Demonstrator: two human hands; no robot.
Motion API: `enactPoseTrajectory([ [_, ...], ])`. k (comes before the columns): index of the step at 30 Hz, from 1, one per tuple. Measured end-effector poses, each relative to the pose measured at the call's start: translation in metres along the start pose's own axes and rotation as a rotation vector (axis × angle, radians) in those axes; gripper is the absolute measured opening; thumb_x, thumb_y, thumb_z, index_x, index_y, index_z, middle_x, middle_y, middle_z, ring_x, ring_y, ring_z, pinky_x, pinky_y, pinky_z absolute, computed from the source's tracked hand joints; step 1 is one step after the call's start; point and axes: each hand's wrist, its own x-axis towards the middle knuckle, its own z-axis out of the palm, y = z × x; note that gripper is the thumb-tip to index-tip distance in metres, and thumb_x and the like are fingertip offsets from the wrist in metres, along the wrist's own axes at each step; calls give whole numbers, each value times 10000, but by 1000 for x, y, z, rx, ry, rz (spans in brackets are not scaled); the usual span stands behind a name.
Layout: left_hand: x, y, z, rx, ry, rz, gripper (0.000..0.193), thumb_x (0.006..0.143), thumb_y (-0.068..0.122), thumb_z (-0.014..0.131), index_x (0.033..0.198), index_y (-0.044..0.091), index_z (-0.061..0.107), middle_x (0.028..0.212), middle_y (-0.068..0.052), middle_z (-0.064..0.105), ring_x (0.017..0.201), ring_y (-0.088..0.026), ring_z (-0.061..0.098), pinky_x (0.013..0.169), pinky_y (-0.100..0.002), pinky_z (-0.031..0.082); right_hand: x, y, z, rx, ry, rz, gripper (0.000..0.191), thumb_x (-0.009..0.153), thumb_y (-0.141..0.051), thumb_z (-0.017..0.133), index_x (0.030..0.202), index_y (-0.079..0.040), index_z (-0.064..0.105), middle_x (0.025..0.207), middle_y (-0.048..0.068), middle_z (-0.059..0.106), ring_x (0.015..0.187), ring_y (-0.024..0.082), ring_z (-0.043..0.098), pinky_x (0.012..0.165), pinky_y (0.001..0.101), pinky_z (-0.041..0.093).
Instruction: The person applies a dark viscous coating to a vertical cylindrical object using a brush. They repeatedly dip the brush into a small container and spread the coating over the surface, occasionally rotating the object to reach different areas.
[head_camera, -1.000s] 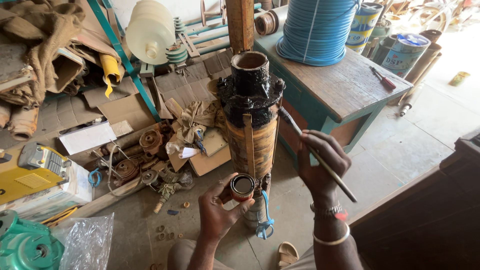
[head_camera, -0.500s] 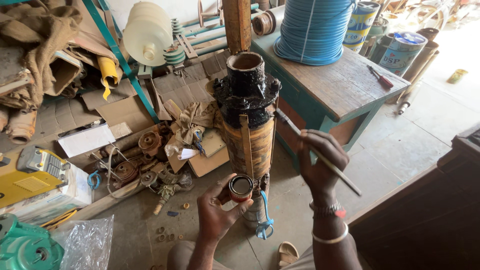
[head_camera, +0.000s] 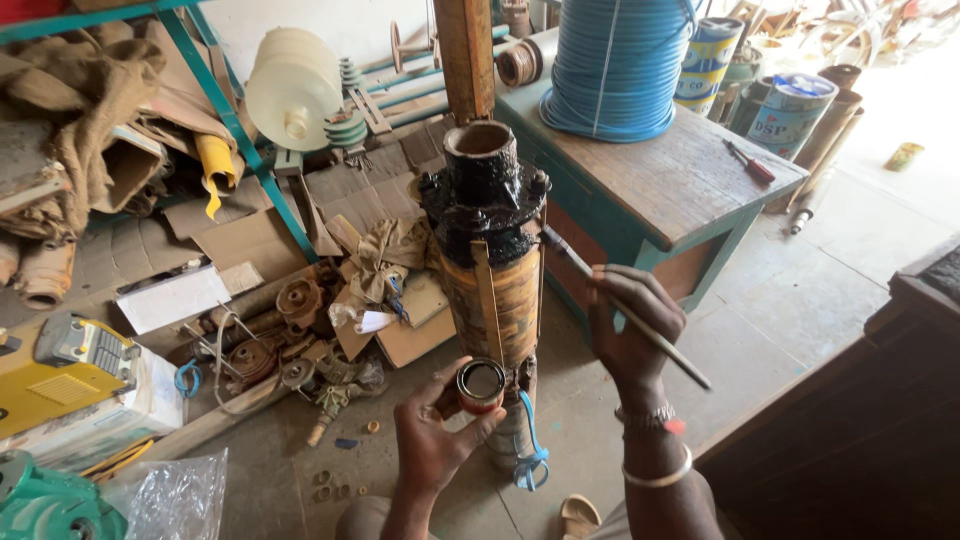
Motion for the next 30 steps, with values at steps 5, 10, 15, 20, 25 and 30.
enactPoseTrajectory([
  [5,-2,0,0,-21,-2,-4,660,720,16,892,1315,-58,616,1150,-169,773,1044,-225,779,934,-341,649,1,-1,1,36,-80,-36,144,865,30,766,991,-34,743,1048,121,760,964,225,766,848,318,611],
  [10,-2,-1,0,-9,1,-10,655,720,13,894,1307,-63,614,1139,-169,776,1039,-222,784,937,-336,658,2,1,0,15,-71,-88,116,880,16,768,971,-41,725,1034,112,756,964,219,767,845,321,607],
  [15,-2,-1,0,-33,-11,26,665,726,10,887,1321,-72,601,1144,-172,772,1045,-228,781,943,-345,654,2,0,-1,-34,-10,36,113,922,15,750,1024,-32,743,1070,129,760,973,222,766,855,316,609],
  [20,-2,-2,1,-17,-9,-1,662,721,12,892,1312,-65,605,1145,-172,771,1051,-228,778,942,-351,655,2,1,1,-5,-86,-82,115,876,18,759,972,-42,742,1029,118,763,961,218,762,845,321,610],
  [25,-3,-2,0,-7,-4,-3,666,720,18,895,1315,-58,606,1146,-167,773,1054,-224,782,947,-343,658,2,0,2,13,-72,-133,123,888,25,747,983,-53,737,1041,107,761,975,222,768,857,324,620],
  [30,-6,-1,-1,-37,-4,-5,668,720,7,891,1320,-61,606,1154,-171,769,1052,-226,774,942,-343,650,4,-9,3,-45,-39,17,145,882,15,783,1008,-51,754,1054,116,765,940,230,773,819,312,615],
])
